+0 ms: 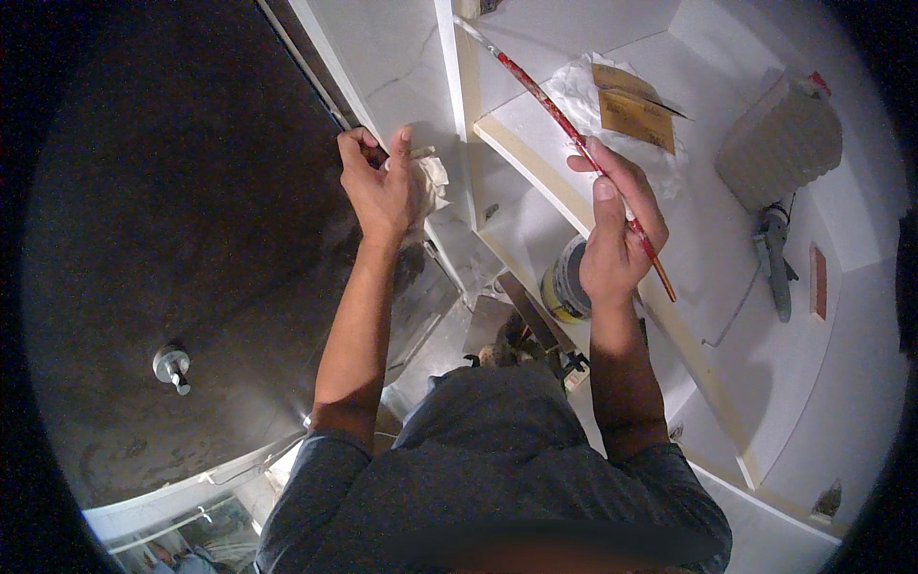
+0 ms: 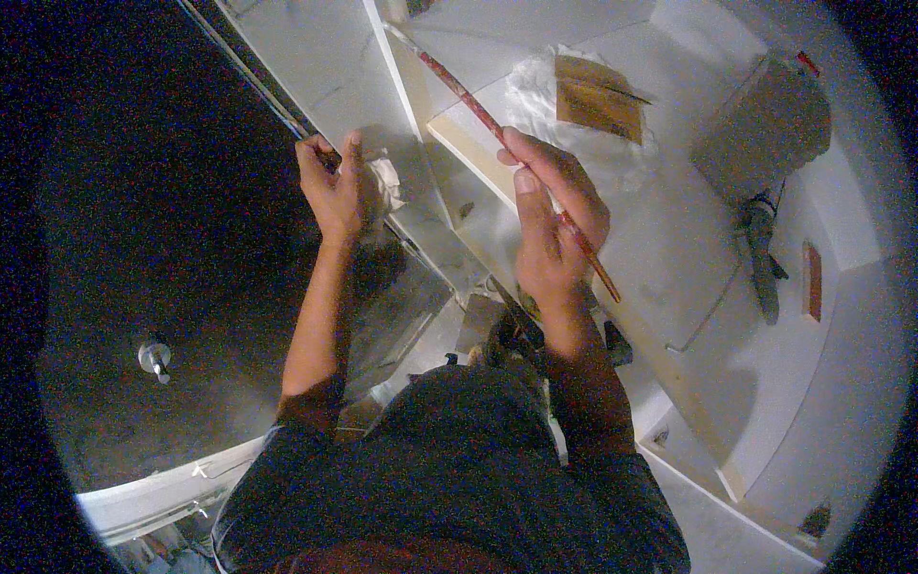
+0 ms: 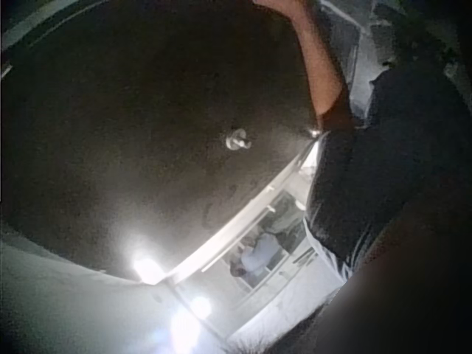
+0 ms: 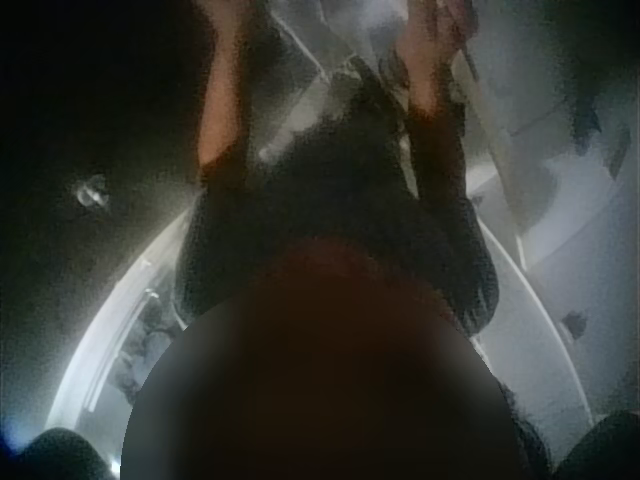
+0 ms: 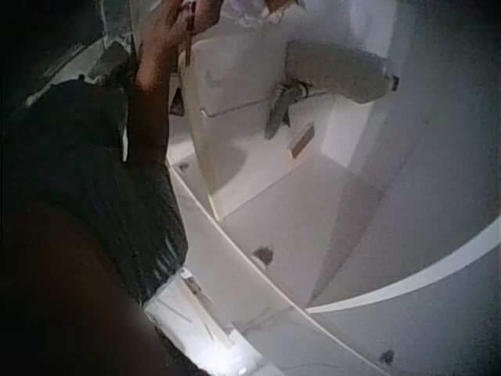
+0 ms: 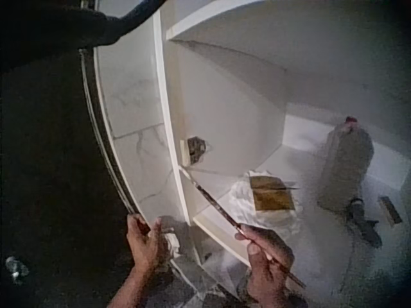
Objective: The person paints the interior of a white cabinet using a small brush and a paint can. They repeatedly dip the brush into the paint, apply it to the cabinet edges and shelves, and wipe excess paint with a cloth. The person moves the paint can to a different location and continues painting.
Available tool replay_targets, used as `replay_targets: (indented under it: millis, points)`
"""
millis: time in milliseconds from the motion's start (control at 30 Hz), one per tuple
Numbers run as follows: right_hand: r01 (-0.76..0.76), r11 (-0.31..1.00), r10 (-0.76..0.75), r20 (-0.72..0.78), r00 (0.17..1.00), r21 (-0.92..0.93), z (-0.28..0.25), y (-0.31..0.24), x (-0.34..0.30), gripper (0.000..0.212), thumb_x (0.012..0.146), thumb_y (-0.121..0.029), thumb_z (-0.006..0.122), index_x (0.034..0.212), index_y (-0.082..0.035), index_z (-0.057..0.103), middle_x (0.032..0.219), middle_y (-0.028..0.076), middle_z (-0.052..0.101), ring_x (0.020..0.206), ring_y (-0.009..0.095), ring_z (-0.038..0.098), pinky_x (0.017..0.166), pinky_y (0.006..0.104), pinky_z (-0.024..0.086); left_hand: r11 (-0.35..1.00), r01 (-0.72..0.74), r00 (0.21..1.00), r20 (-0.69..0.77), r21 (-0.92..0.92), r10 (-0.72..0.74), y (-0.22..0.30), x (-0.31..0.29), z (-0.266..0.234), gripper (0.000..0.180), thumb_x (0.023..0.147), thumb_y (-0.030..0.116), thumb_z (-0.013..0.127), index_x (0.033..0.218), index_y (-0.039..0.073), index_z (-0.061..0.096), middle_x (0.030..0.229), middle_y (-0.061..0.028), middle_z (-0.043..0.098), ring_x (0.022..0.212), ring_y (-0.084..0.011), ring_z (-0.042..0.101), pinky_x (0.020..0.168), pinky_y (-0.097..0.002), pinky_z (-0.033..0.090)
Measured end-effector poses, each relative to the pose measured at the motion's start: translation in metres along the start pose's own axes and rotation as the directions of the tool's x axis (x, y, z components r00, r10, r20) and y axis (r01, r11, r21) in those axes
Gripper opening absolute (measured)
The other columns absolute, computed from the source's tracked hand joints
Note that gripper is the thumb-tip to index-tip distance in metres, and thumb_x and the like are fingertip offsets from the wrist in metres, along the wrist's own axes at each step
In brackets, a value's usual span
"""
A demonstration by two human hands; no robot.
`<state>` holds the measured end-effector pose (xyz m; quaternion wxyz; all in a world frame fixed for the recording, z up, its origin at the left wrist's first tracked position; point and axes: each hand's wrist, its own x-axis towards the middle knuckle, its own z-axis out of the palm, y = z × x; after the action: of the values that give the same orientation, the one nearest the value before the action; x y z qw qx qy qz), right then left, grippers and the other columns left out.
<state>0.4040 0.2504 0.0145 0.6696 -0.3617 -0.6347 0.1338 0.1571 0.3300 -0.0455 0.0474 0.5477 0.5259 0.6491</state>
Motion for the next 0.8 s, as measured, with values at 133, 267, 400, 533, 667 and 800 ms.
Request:
replay_targets:
  millis: [133, 267, 400, 533, 667, 800]
  points:
    - [-0.025, 1.0, 0.025, -0.013, 1.0, 0.011, 0.0, 0.0, -0.002, 0.032, 0.097, -0.007, 0.051, 0.122, 0.006, 0.067, 0.103, 0.017, 0.074, 0.1, 0.023, 0.068, 0.094, 0.0356, 0.048, 1.0, -0.021, 1.0, -0.006, 0.001, 0.021, 0.002, 0.0, 0.0, 0.044, 0.091, 0.033, 0.078, 0.094, 0.004, 0.045, 0.073, -0.0044, 0.049, 0.066, -0.0139, 0.043, 0.06, -0.0301, 0.042]
    - [-0.071, 0.995, 0.077, -0.102, 0.992, 0.068, -0.005, 0.001, -0.005, 0.029, 0.097, -0.009, 0.053, 0.119, 0.004, 0.066, 0.106, 0.017, 0.072, 0.097, 0.023, 0.068, 0.093, 0.0346, 0.049, 0.999, -0.016, 1.0, -0.014, 0.032, 0.016, 0.007, 0.0, -0.002, 0.044, 0.09, 0.034, 0.078, 0.094, 0.004, 0.046, 0.073, -0.0037, 0.047, 0.065, -0.0139, 0.042, 0.059, -0.0302, 0.041]
    - [-0.107, 0.992, 0.119, -0.229, 0.966, 0.066, -0.024, 0.005, 0.003, 0.025, 0.098, -0.015, 0.055, 0.116, 0.001, 0.063, 0.109, 0.014, 0.066, 0.098, 0.02, 0.065, 0.092, 0.031, 0.05, 0.999, 0.023, 1.0, -0.019, 0.037, -0.023, 0.008, -0.001, -0.002, 0.044, 0.09, 0.034, 0.078, 0.094, 0.004, 0.046, 0.072, -0.0041, 0.048, 0.064, -0.014, 0.042, 0.058, -0.0309, 0.041]
    - [-0.06, 0.792, 0.171, -0.126, 0.977, 0.607, -0.044, -0.014, 0.041, 0.026, 0.099, -0.019, 0.056, 0.117, 0.0, 0.06, 0.11, 0.012, 0.062, 0.099, 0.019, 0.062, 0.089, 0.03, 0.05, 0.999, 0.02, 1.0, -0.017, 0.032, -0.02, 0.005, -0.001, 0.001, 0.043, 0.09, 0.034, 0.078, 0.093, 0.004, 0.047, 0.07, -0.0049, 0.047, 0.063, -0.0148, 0.042, 0.057, -0.0312, 0.041]
    - [-0.116, 0.99, 0.119, -0.04, 0.992, 0.078, -0.056, -0.04, 0.081, 0.024, 0.101, -0.018, 0.054, 0.117, -0.001, 0.06, 0.112, 0.014, 0.063, 0.098, 0.022, 0.064, 0.086, 0.0307, 0.051, 0.999, 0.046, 0.999, -0.027, 0.003, -0.046, -0.001, -0.004, 0.0, 0.044, 0.089, 0.034, 0.079, 0.094, 0.004, 0.047, 0.068, -0.0058, 0.046, 0.06, -0.0159, 0.04, 0.055, -0.0317, 0.04]
    - [0.075, 0.961, -0.016, 0.219, 0.976, -0.266, -0.055, -0.038, 0.113, 0.022, 0.101, -0.017, 0.052, 0.115, -0.002, 0.059, 0.117, 0.016, 0.065, 0.102, 0.024, 0.066, 0.088, 0.0332, 0.053, 0.999, 0.04, 0.999, -0.037, 0.029, -0.039, 0.012, -0.002, -0.001, 0.042, 0.089, 0.032, 0.079, 0.094, 0.005, 0.047, 0.065, -0.0056, 0.045, 0.057, -0.0154, 0.039, 0.052, -0.0318, 0.038]
